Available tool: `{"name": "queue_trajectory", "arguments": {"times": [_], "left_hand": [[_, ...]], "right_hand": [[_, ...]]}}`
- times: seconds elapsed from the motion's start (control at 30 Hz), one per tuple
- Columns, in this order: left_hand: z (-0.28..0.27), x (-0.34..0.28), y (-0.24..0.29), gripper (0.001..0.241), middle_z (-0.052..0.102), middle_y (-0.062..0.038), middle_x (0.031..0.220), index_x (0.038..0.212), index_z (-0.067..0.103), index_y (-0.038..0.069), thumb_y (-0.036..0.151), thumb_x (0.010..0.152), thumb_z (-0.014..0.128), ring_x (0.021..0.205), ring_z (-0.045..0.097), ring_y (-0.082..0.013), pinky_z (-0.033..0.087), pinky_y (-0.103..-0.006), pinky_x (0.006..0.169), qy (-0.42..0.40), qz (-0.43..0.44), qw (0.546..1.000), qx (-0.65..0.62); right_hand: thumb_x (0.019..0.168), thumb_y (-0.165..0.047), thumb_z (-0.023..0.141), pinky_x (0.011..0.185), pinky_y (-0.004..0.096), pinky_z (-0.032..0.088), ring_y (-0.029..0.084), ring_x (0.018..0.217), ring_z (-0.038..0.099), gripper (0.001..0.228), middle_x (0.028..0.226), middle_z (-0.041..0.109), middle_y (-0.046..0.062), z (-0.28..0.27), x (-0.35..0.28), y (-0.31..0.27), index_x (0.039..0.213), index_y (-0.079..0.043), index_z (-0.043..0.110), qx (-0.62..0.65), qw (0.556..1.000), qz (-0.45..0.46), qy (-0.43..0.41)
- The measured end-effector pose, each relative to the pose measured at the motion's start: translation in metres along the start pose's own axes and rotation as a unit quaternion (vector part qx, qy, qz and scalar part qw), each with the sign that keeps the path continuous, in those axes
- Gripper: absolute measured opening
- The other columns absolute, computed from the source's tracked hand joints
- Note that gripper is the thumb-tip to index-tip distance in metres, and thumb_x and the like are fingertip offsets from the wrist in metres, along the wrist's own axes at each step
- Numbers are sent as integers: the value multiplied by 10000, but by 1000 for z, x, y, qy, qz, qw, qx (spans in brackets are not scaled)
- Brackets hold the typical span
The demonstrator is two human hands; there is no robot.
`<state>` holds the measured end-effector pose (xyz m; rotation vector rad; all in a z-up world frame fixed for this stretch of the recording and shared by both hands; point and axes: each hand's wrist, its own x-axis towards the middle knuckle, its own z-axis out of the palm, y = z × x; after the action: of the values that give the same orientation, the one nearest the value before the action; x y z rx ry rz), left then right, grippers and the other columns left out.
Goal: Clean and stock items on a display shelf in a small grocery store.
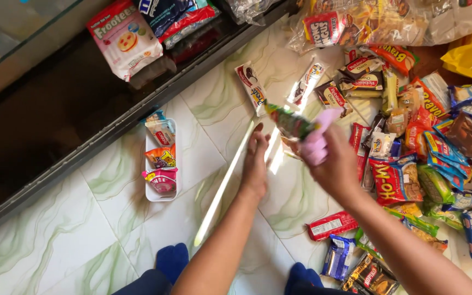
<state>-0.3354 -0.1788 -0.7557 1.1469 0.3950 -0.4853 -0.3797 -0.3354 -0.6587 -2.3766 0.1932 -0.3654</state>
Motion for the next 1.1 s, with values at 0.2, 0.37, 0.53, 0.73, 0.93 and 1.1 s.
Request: {"name": "queue_trajectory", "arguments": {"times": [0.2, 0.37, 0.53, 0.73, 0.93, 1.1], "left_hand": [[-7, 1, -21, 630, 632, -80, 1285, 1397, 551, 72, 594, 1067, 432, 1183, 600, -209, 488, -374, 1036, -266, -111, 846, -449], [2, -15, 0, 505, 624, -88, 1370, 1461, 511, 95, 458, 1122, 417, 1270, 588, -229, 479, -394, 1091, -324, -133, 809, -473], [13, -24, 14, 652, 619, -64, 1389, 1487, 465, 128, 597, 1038, 399, 1302, 584, -222, 501, -383, 1108, -307, -129, 843, -423], [-16, 18, -56, 468, 557, -132, 1418, 1609, 395, 53, 420, 1321, 355, 1299, 573, -257, 456, -398, 1109, -435, -71, 731, -521], [-9, 15, -1, 729, 590, 12, 1459, 1546, 446, 178, 645, 987, 484, 1300, 588, -116, 473, -320, 1112, -268, -111, 946, -147], [-44, 29, 13, 547, 682, -80, 1311, 1419, 565, 55, 305, 966, 742, 1162, 669, -195, 547, -392, 976, -300, -128, 942, -78]], "right_hand": [[702, -223, 822, 1042, 510, 459, 361, 1295, 524, 580, 1347, 622, 152, 19, -25, -39, 1256, -163, 662, -67, 968, -221, -96], [765, -334, 835, 1046, 559, 362, 309, 1343, 487, 617, 1422, 604, 109, 4, 0, -40, 1322, -156, 637, -114, 975, -184, -40], [887, -321, 754, 1118, 446, 469, 186, 1291, 607, 549, 1353, 650, 98, 10, 4, -14, 1383, -158, 585, 231, 961, 129, -83], [720, -324, 887, 1088, 462, 363, 364, 1377, 419, 1106, 1494, 408, 294, 15, -10, -48, 1533, 67, 248, 226, 962, -121, -92], [700, -77, 838, 788, 347, 612, 211, 956, 706, 902, 1186, 690, 134, 37, -29, 38, 1503, -60, 429, 323, 893, 282, -139], [695, 115, 716, 751, 260, 617, 131, 914, 745, 825, 1140, 725, 63, -17, 33, -50, 1459, -31, 441, 561, 721, 387, -127]]}}
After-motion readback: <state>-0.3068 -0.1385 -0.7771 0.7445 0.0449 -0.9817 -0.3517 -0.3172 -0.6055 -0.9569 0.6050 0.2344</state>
